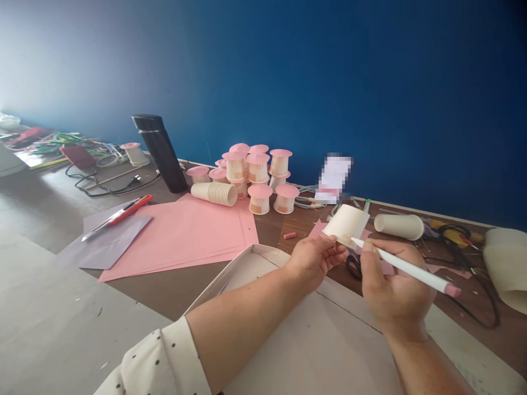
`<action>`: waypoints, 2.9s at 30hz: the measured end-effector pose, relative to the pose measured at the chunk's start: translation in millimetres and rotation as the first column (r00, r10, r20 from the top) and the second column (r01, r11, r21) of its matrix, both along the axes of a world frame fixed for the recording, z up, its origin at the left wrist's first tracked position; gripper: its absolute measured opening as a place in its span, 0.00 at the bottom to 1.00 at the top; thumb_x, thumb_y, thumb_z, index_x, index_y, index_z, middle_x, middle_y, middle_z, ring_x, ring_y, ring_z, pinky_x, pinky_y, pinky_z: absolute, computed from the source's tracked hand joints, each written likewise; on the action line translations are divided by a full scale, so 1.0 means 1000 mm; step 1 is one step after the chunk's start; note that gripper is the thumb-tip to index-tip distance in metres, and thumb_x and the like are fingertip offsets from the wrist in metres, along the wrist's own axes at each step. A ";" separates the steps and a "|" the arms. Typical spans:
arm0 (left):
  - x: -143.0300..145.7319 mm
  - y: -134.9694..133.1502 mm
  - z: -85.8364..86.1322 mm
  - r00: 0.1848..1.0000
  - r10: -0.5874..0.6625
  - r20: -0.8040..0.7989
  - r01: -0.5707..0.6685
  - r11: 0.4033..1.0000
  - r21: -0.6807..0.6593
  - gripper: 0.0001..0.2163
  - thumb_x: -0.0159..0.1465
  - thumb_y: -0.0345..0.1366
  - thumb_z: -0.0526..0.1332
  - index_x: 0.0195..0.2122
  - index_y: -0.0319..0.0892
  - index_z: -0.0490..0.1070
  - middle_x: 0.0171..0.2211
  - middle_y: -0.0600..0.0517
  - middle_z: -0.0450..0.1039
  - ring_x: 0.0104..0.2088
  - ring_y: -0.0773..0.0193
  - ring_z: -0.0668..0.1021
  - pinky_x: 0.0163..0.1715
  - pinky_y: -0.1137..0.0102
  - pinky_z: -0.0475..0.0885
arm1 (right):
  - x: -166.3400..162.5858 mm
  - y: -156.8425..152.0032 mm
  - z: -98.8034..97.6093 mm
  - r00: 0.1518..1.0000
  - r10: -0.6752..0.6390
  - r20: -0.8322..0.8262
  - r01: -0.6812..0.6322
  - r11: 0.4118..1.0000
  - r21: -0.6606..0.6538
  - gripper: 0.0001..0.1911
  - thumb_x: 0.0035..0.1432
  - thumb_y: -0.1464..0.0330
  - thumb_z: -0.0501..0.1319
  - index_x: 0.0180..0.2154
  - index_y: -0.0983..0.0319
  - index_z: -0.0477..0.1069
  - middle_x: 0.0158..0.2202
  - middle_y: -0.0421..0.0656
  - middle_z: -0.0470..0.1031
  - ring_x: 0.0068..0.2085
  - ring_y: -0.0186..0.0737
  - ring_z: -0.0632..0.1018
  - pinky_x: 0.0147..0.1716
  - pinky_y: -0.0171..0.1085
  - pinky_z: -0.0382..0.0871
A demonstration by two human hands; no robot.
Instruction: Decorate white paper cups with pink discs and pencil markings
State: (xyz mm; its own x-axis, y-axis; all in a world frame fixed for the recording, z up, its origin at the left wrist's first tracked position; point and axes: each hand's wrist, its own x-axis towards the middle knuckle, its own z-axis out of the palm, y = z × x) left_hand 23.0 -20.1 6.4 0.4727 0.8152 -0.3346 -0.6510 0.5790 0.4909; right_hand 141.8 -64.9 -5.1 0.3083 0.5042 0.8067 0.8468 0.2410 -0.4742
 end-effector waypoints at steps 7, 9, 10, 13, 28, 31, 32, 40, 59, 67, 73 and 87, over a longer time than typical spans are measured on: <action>0.000 0.000 -0.001 1.000 -0.006 0.000 0.006 1.000 0.012 0.08 0.65 0.24 0.58 0.29 0.32 0.73 0.24 0.49 0.72 0.26 0.71 0.75 0.33 0.76 0.72 | -0.001 0.000 -0.001 1.000 0.010 0.026 -0.010 1.000 -0.015 0.10 0.59 0.62 0.62 0.34 0.62 0.73 0.30 0.44 0.75 0.31 0.39 0.76 0.30 0.38 0.70; 0.000 0.000 -0.001 1.000 -0.004 0.000 0.004 1.000 0.012 0.08 0.64 0.25 0.58 0.29 0.32 0.73 0.24 0.49 0.72 0.26 0.71 0.75 0.34 0.75 0.72 | -0.001 0.000 -0.003 1.000 0.008 0.028 -0.008 1.000 -0.022 0.10 0.60 0.61 0.62 0.34 0.62 0.74 0.30 0.44 0.75 0.30 0.38 0.75 0.30 0.38 0.70; 0.000 0.001 -0.002 1.000 -0.005 0.002 0.005 1.000 0.015 0.08 0.64 0.25 0.58 0.29 0.32 0.73 0.24 0.49 0.72 0.26 0.71 0.75 0.34 0.75 0.72 | -0.001 0.001 -0.003 0.999 0.011 0.031 -0.010 1.000 -0.027 0.10 0.60 0.61 0.62 0.34 0.62 0.74 0.30 0.44 0.75 0.30 0.38 0.75 0.30 0.38 0.70; 0.001 0.001 -0.003 1.000 -0.008 0.008 0.008 1.000 0.024 0.07 0.64 0.25 0.58 0.30 0.32 0.73 0.25 0.48 0.72 0.27 0.70 0.75 0.35 0.75 0.72 | 0.000 0.001 -0.004 0.998 0.013 0.054 -0.012 1.000 -0.026 0.10 0.59 0.61 0.62 0.34 0.62 0.74 0.30 0.44 0.75 0.29 0.38 0.75 0.29 0.37 0.69; 0.001 0.001 -0.001 1.000 0.001 0.000 -0.001 1.000 0.013 0.08 0.65 0.24 0.57 0.29 0.32 0.71 0.25 0.49 0.71 0.26 0.72 0.75 0.35 0.76 0.73 | -0.003 0.000 -0.001 0.998 0.021 0.053 -0.019 0.999 -0.047 0.09 0.60 0.62 0.61 0.33 0.62 0.73 0.28 0.42 0.75 0.27 0.36 0.74 0.26 0.35 0.67; 0.000 0.000 -0.001 1.000 0.007 0.001 -0.007 1.000 0.002 0.08 0.65 0.24 0.57 0.28 0.32 0.71 0.24 0.49 0.70 0.25 0.72 0.75 0.34 0.76 0.73 | -0.001 -0.001 -0.001 1.000 0.009 0.028 -0.008 1.000 -0.030 0.10 0.60 0.62 0.61 0.34 0.62 0.73 0.29 0.43 0.75 0.28 0.36 0.75 0.27 0.35 0.67; 0.000 0.000 0.000 1.000 0.009 0.003 -0.009 1.000 -0.003 0.08 0.65 0.24 0.57 0.28 0.32 0.71 0.24 0.49 0.70 0.25 0.72 0.75 0.34 0.76 0.73 | -0.001 -0.001 -0.002 1.000 0.000 0.021 0.000 1.000 -0.026 0.10 0.60 0.62 0.62 0.34 0.63 0.73 0.29 0.43 0.75 0.28 0.36 0.75 0.27 0.35 0.67; 0.000 0.001 -0.001 1.000 0.004 0.013 -0.004 1.000 -0.006 0.07 0.65 0.24 0.57 0.29 0.32 0.72 0.24 0.48 0.71 0.26 0.71 0.75 0.34 0.76 0.73 | 0.001 0.001 -0.003 0.998 0.022 0.054 -0.021 1.000 -0.018 0.09 0.60 0.63 0.61 0.34 0.63 0.73 0.29 0.44 0.76 0.29 0.37 0.75 0.27 0.35 0.68; 0.000 0.001 0.000 1.000 0.015 0.009 -0.014 1.000 -0.019 0.08 0.65 0.24 0.57 0.28 0.32 0.71 0.23 0.49 0.70 0.25 0.71 0.75 0.34 0.76 0.74 | 0.002 0.001 -0.002 0.998 -0.048 0.034 0.048 0.999 -0.008 0.09 0.60 0.63 0.61 0.33 0.63 0.72 0.29 0.44 0.76 0.30 0.37 0.76 0.29 0.36 0.68; 0.000 0.002 -0.003 1.000 -0.003 0.010 0.003 1.000 0.004 0.08 0.64 0.24 0.57 0.28 0.32 0.71 0.24 0.48 0.71 0.26 0.71 0.75 0.34 0.75 0.73 | -0.001 0.002 -0.001 0.996 0.040 0.081 -0.039 0.999 -0.012 0.08 0.60 0.65 0.61 0.34 0.63 0.72 0.30 0.44 0.77 0.29 0.36 0.76 0.28 0.34 0.68; 0.001 0.002 -0.003 1.000 -0.003 0.008 0.003 1.000 0.008 0.08 0.64 0.23 0.57 0.28 0.32 0.71 0.24 0.49 0.71 0.25 0.71 0.75 0.35 0.76 0.73 | -0.001 0.002 -0.001 0.995 -0.003 0.100 0.004 1.000 -0.015 0.08 0.60 0.65 0.61 0.32 0.63 0.72 0.27 0.43 0.76 0.27 0.36 0.75 0.26 0.34 0.66; 0.000 0.001 -0.001 1.000 0.002 0.006 -0.002 1.000 -0.006 0.09 0.65 0.24 0.57 0.27 0.32 0.71 0.24 0.49 0.70 0.25 0.71 0.75 0.34 0.76 0.73 | -0.001 0.001 -0.003 0.998 -0.033 0.059 0.034 0.999 -0.015 0.09 0.59 0.63 0.61 0.34 0.63 0.73 0.29 0.44 0.76 0.30 0.39 0.76 0.29 0.37 0.69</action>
